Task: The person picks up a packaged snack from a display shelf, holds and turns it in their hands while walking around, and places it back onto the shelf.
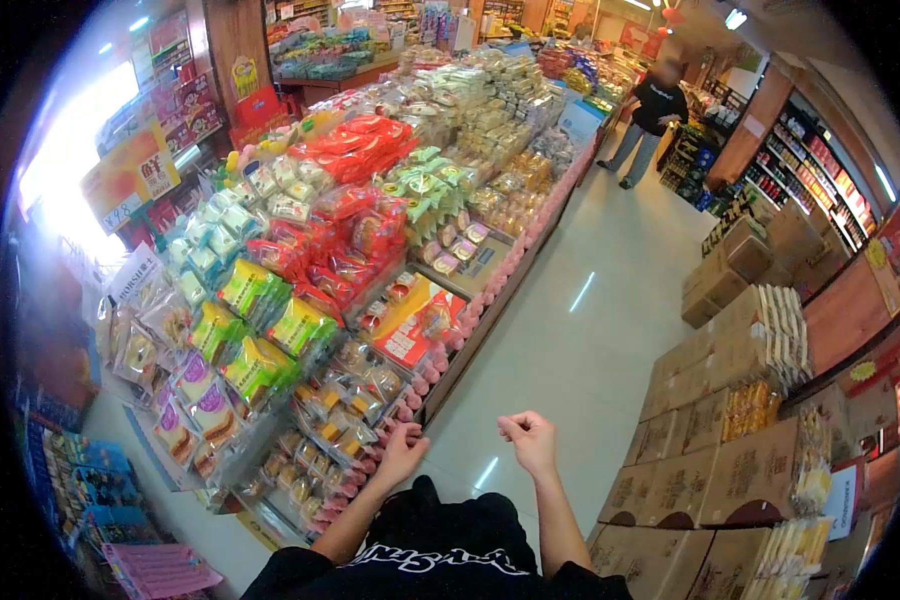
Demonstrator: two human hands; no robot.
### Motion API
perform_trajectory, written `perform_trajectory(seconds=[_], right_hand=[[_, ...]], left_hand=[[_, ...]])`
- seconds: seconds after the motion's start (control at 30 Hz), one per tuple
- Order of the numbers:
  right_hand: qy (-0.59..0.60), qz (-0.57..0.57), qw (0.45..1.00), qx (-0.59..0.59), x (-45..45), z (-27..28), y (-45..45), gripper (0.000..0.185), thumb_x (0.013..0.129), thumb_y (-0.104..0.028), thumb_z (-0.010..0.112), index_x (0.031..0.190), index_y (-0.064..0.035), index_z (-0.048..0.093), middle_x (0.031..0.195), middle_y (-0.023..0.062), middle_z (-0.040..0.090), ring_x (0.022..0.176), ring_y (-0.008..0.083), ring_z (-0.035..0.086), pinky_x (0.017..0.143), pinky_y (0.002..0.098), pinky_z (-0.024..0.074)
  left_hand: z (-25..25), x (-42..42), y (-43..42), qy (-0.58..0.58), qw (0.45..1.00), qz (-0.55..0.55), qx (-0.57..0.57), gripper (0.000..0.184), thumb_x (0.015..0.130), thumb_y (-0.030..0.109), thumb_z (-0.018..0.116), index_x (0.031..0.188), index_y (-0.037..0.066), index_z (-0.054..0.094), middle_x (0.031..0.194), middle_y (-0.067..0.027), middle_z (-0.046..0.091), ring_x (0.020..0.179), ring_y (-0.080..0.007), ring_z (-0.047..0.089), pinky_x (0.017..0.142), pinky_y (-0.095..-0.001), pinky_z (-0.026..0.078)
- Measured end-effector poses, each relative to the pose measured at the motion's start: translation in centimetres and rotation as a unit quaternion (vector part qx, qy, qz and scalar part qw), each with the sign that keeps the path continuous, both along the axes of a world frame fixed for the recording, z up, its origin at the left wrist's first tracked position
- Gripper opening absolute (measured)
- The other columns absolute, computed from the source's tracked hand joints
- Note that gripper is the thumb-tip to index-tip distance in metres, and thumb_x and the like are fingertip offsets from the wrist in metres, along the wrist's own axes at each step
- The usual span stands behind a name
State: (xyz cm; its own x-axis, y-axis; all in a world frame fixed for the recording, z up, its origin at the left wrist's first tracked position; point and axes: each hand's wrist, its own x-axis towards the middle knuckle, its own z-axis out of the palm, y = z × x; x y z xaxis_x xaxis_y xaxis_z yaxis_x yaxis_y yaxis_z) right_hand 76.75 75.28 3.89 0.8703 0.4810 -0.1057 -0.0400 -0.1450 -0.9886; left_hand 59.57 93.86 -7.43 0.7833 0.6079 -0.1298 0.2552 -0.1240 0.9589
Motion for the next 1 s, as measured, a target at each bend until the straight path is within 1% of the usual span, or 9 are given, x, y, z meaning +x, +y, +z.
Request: perform_trajectory(seconds=[0.37, 0.47, 0.57, 0.6, 0.7, 0.73, 0.83, 0.87, 1.0], right_hand=[[-0.024, 0.164, 0.984, -0.072, 8.4, -2.1, 11.2, 0.012, 0.089, -0.008, 0.066, 0.086, 0.0030, 0.064, 0.079, 0.0071, 0.069, 0.069, 0.0130, 0.064, 0.064, 0.0274, 0.0527], [-0.054, 0.173, 0.981, -0.068, 11.2, -2.4, 14.7, 0.016, 0.085, -0.011, 0.073, 0.079, 0.0011, 0.063, 0.071, 0.0050, 0.067, 0.063, 0.0102, 0.061, 0.058, 0.0261, 0.0500], [-0.155, 0.211, 0.962, -0.077, 14.3, -2.3, 18.1, 0.023, 0.080, -0.014, 0.079, 0.072, -0.0005, 0.063, 0.064, 0.0042, 0.065, 0.058, 0.0085, 0.058, 0.053, 0.0260, 0.0471], [-0.174, 0.217, 0.958, -0.076, 15.6, -2.5, 19.1, 0.029, 0.076, -0.020, 0.083, 0.068, -0.0015, 0.062, 0.062, 0.0052, 0.064, 0.056, 0.0084, 0.057, 0.052, 0.0268, 0.0460], [-0.196, 0.248, 0.941, -0.123, 19.3, -3.2, 21.5, 0.037, 0.072, -0.029, 0.084, 0.066, -0.0009, 0.061, 0.060, 0.0096, 0.063, 0.056, 0.0149, 0.060, 0.054, 0.0317, 0.0479], [-0.197, 0.262, 0.934, -0.143, 20.5, -3.2, 22.3, 0.039, 0.072, -0.033, 0.084, 0.072, -0.0007, 0.061, 0.064, 0.0109, 0.064, 0.060, 0.0190, 0.062, 0.058, 0.0328, 0.0499], [-0.164, 0.293, 0.933, -0.129, 23.2, -6.2, 24.8, 0.042, 0.073, -0.035, 0.083, 0.085, 0.0003, 0.062, 0.074, 0.0138, 0.066, 0.070, 0.0237, 0.066, 0.065, 0.0348, 0.0521], [-0.223, 0.298, 0.923, -0.100, 23.7, -7.1, 25.2, 0.036, 0.075, -0.023, 0.082, 0.091, -0.0001, 0.060, 0.078, 0.0110, 0.064, 0.071, 0.0200, 0.063, 0.063, 0.0341, 0.0516], [-0.277, 0.335, 0.872, -0.224, 24.5, -9.0, 27.1, 0.072, 0.071, -0.041, 0.079, 0.114, 0.0060, 0.046, 0.087, 0.0172, 0.064, 0.081, 0.0390, 0.062, 0.093, 0.0509, 0.0349]], left_hand=[[-1.7, 4.8, 4.5, 0.003, 0.993, 0.110, -0.040, 0.041, 0.086, 0.017, 0.069, 0.117, -0.002, 0.052, 0.108, -0.0141, 0.060, 0.091, -0.0194, 0.062, 0.079, -0.0331, 0.052], [-4.7, 6.8, 5.7, -0.078, 0.985, 0.132, -0.072, 0.040, 0.086, 0.017, 0.069, 0.117, -0.002, 0.052, 0.107, -0.0129, 0.061, 0.090, -0.0177, 0.062, 0.077, -0.0324, 0.052], [-2.1, 9.6, 7.4, -0.013, 0.969, 0.213, -0.122, 0.038, 0.087, 0.015, 0.068, 0.116, -0.002, 0.052, 0.103, -0.0112, 0.061, 0.089, -0.0166, 0.061, 0.076, -0.0319, 0.052], [-1.0, 10.7, 8.0, -0.027, 0.953, 0.217, -0.209, 0.038, 0.087, 0.015, 0.068, 0.117, -0.002, 0.051, 0.102, -0.0113, 0.061, 0.086, -0.0170, 0.061, 0.077, -0.0314, 0.052], [-2.1, 14.5, 9.6, -0.007, 0.960, 0.259, -0.109, 0.039, 0.087, 0.016, 0.068, 0.117, -0.002, 0.050, 0.098, -0.0109, 0.061, 0.078, -0.0175, 0.061, 0.071, -0.0310, 0.052], [-3.6, 15.6, 10.5, -0.015, 0.969, 0.239, -0.064, 0.043, 0.088, 0.021, 0.068, 0.119, -0.002, 0.050, 0.098, -0.0108, 0.062, 0.078, -0.0177, 0.061, 0.069, -0.0311, 0.052], [-1.5, 19.3, 12.7, 0.089, 0.965, 0.202, -0.139, 0.045, 0.091, 0.027, 0.064, 0.122, -0.002, 0.048, 0.095, -0.0098, 0.062, 0.082, -0.0172, 0.060, 0.070, -0.0311, 0.052], [-2.6, 20.4, 13.3, 0.102, 0.958, 0.199, -0.179, 0.047, 0.092, 0.030, 0.061, 0.124, -0.003, 0.049, 0.097, -0.0104, 0.063, 0.086, -0.0178, 0.060, 0.074, -0.0313, 0.051], [-10.0, 23.5, 15.6, 0.100, 0.960, 0.171, -0.200, 0.051, 0.095, 0.037, 0.054, 0.124, -0.004, 0.055, 0.105, -0.0120, 0.066, 0.097, -0.0193, 0.060, 0.083, -0.0314, 0.048]])
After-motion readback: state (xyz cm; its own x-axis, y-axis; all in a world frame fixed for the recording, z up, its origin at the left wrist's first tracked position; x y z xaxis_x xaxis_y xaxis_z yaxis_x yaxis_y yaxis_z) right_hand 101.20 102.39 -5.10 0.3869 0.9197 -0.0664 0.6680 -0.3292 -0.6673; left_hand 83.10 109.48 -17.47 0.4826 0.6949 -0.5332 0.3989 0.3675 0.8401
